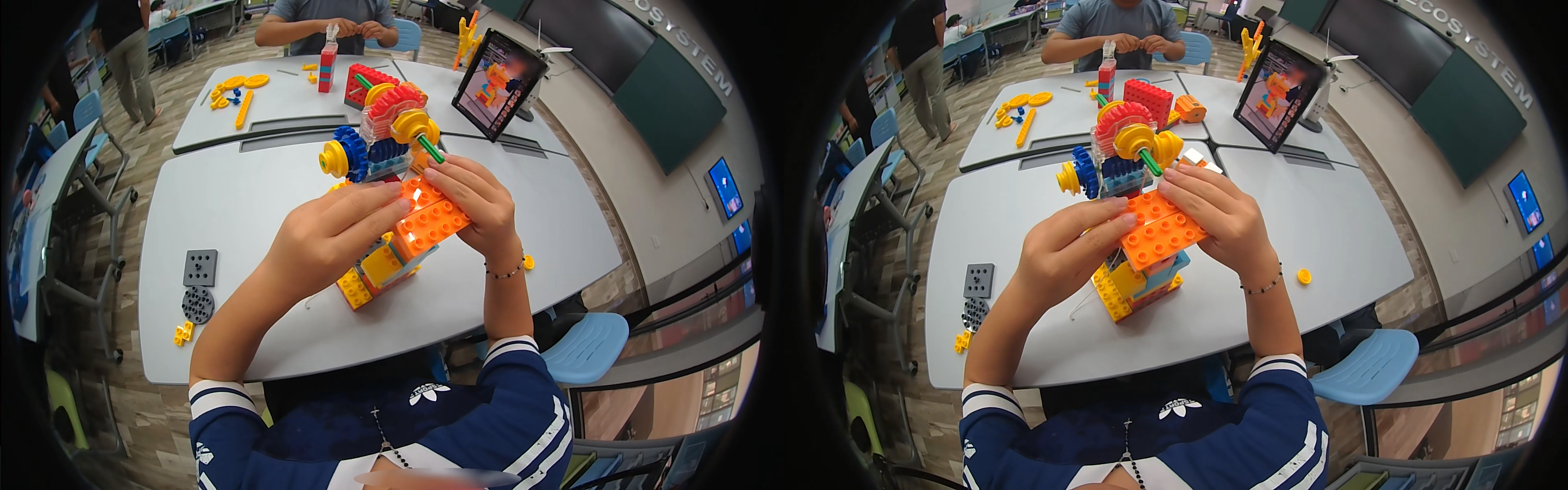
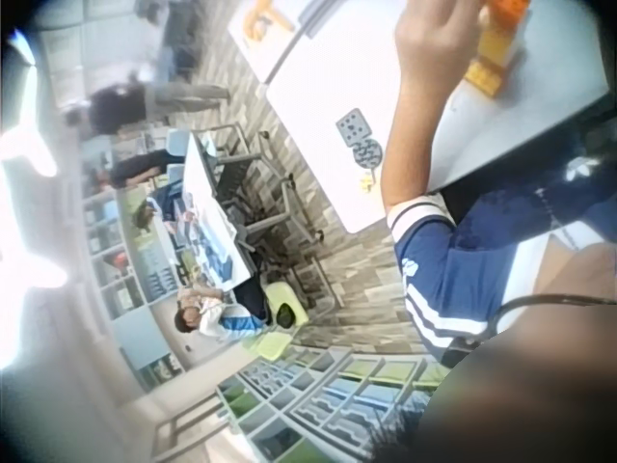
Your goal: The person assembles a colorful plastic gear and block structure on a table. They connect gears, rods, and plates, occasionally referencing a tablet for guidance, and repeatedly adjust and test the assembled mechanism.
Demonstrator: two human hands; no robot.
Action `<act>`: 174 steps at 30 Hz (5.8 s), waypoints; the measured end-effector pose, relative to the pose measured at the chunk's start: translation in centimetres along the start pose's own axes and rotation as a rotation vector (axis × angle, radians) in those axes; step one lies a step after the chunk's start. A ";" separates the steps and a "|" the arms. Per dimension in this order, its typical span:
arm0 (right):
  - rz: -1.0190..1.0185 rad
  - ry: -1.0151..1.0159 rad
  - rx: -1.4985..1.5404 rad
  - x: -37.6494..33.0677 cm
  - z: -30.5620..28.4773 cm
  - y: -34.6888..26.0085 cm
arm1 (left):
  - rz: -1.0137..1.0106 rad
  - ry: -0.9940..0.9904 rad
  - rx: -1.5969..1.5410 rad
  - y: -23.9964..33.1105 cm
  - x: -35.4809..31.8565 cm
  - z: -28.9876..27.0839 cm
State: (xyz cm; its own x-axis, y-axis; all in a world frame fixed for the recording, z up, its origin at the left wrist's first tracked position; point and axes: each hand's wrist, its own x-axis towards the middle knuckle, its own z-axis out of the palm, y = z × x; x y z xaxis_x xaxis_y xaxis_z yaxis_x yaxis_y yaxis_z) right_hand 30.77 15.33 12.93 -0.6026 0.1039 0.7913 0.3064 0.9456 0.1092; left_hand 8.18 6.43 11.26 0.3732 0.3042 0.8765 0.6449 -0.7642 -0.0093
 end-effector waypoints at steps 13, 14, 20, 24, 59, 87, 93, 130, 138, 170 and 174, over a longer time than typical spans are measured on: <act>0.016 -0.015 -0.035 -0.1 -0.3 -0.4 | 0.002 -0.009 0.019 0.0 0.2 0.4; 0.014 -0.015 -0.035 -0.2 -0.4 -0.4 | -0.001 -0.008 0.013 0.0 0.2 0.4; 0.012 -0.019 -0.027 0.0 -0.3 -0.4 | -0.004 0.006 0.027 -0.1 0.2 0.4; -0.001 -0.012 -0.045 0.1 -0.3 -0.3 | -0.001 0.013 0.030 -0.1 0.3 0.5; -0.050 0.003 -0.007 -0.1 0.0 1.0 | -0.082 -0.140 -0.244 1.0 0.6 0.1; 0.012 -0.023 0.056 -0.2 0.2 0.7 | -0.142 -0.065 -0.110 1.8 0.4 0.8; 0.001 -0.027 0.038 -0.1 0.3 0.8 | -0.197 -0.072 -0.116 1.6 0.3 1.0; 0.204 -0.173 0.355 -1.8 -3.2 -2.0 | -0.152 -0.074 0.024 1.9 0.7 1.6; 0.111 -0.078 0.203 -1.3 -2.2 -2.3 | -0.146 -0.063 0.014 2.1 1.0 2.0; 0.939 0.024 0.185 -12.0 13.9 14.5 | -0.287 -0.197 -0.175 1.4 2.5 -1.9; 0.986 0.134 0.325 -12.7 13.9 14.6 | -0.279 -0.257 -0.092 1.3 2.4 -3.3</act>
State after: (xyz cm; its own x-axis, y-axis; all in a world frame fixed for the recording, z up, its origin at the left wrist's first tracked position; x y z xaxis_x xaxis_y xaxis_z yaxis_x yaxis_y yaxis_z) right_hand 32.70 32.08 -3.91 -0.1009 0.8576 0.5043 0.3925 0.5001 -0.7719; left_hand 7.70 4.25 14.91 0.3547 0.6311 0.6899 0.6868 -0.6765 0.2658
